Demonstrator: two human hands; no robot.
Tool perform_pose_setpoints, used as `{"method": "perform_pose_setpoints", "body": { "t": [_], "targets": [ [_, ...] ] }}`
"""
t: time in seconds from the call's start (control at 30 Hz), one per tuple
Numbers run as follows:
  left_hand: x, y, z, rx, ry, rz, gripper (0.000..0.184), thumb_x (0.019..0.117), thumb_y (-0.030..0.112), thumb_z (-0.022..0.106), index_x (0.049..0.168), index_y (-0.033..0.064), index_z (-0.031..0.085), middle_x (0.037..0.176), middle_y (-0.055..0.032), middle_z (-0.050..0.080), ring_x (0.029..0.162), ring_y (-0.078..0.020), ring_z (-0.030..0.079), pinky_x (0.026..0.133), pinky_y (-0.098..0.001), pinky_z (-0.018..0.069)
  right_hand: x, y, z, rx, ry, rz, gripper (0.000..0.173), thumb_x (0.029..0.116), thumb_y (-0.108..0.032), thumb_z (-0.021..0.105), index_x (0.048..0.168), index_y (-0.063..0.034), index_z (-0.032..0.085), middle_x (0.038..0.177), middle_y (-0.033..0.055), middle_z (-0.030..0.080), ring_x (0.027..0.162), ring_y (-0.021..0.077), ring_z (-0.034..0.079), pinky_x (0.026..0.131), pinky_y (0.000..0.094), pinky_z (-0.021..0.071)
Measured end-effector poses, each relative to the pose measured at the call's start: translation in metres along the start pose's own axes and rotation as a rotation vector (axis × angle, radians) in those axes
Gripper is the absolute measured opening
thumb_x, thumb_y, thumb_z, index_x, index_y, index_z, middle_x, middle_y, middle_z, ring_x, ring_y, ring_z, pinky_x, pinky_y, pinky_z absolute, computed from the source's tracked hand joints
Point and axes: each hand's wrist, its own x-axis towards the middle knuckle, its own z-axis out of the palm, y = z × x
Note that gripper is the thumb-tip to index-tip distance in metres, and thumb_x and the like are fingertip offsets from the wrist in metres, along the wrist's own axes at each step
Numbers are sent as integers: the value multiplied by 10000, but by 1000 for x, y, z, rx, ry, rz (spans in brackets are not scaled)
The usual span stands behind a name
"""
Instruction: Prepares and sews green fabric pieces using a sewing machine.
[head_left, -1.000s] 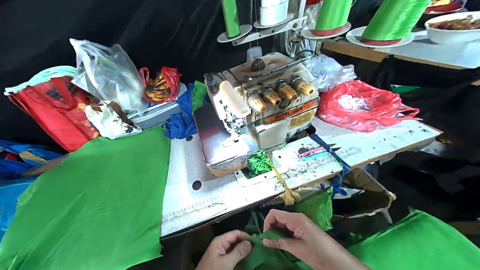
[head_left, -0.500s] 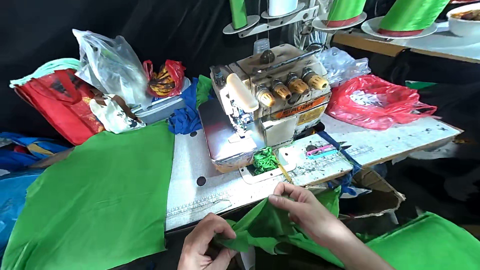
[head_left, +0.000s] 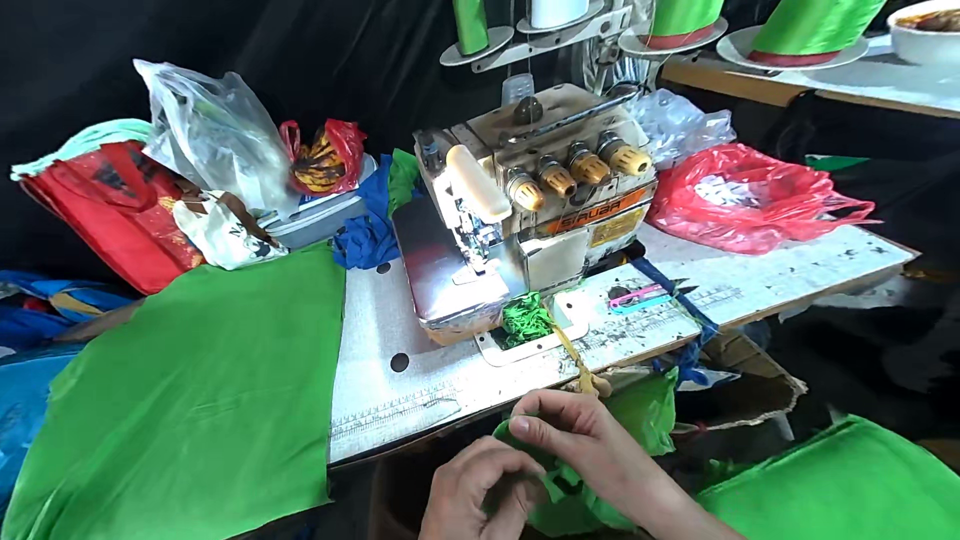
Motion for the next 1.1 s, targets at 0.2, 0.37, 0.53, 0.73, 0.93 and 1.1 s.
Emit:
{"method": "perform_pose_setpoints", "body": {
  "t": [0.2,0.37,0.53,0.73,0.93,1.1],
  "targets": [
    [0,-9,11,-71,254,-132,92,885,21,720,953,-32,686,862,-11,702,761,11,647,713,-165,555,-9,-7,0,-20,-41,34,389,1090,-338,435,1038,-93,732,913,-99,698,858,-56,651,772,155,558],
    [0,-12,11,-157,287,-183,100,873,9,730,938,7,655,808,41,675,715,17,635,677,-166,555,-11,-2,-4,2,-177,-46,419,952,-387,697,1144,-15,705,1017,-41,692,905,-30,652,794,167,565],
    [0,-14,9,-133,270,-182,165,838,1,762,924,18,622,796,49,650,699,24,612,658,-154,538,-11,3,-1,-1,-104,-34,197,951,-212,714,1049,-42,732,923,-68,722,838,-50,662,763,138,557],
    [-9,-15,3,-100,96,-96,220,885,39,733,1049,-64,627,926,-50,704,851,-43,683,796,-242,589,-10,-3,-1,-55,-97,-150,215,1008,-200,627,1004,-18,740,904,-40,670,813,-69,607,725,102,512],
    [-25,-18,-11,556,-229,105,377,910,266,736,1134,-36,730,1107,-214,737,1119,-416,672,1083,-731,320,-3,-48,-22,-112,-238,-593,254,1052,-217,571,1029,4,693,912,47,657,845,-33,598,753,93,488],
    [-1,66,-90,1228,-247,203,327,1016,316,604,959,33,758,1060,-157,746,1130,-432,657,1102,-775,218,29,-57,-54,-206,128,-510,158,1010,-312,629,1019,-218,755,926,-115,707,806,-35,646,719,142,552]
  ]
}}
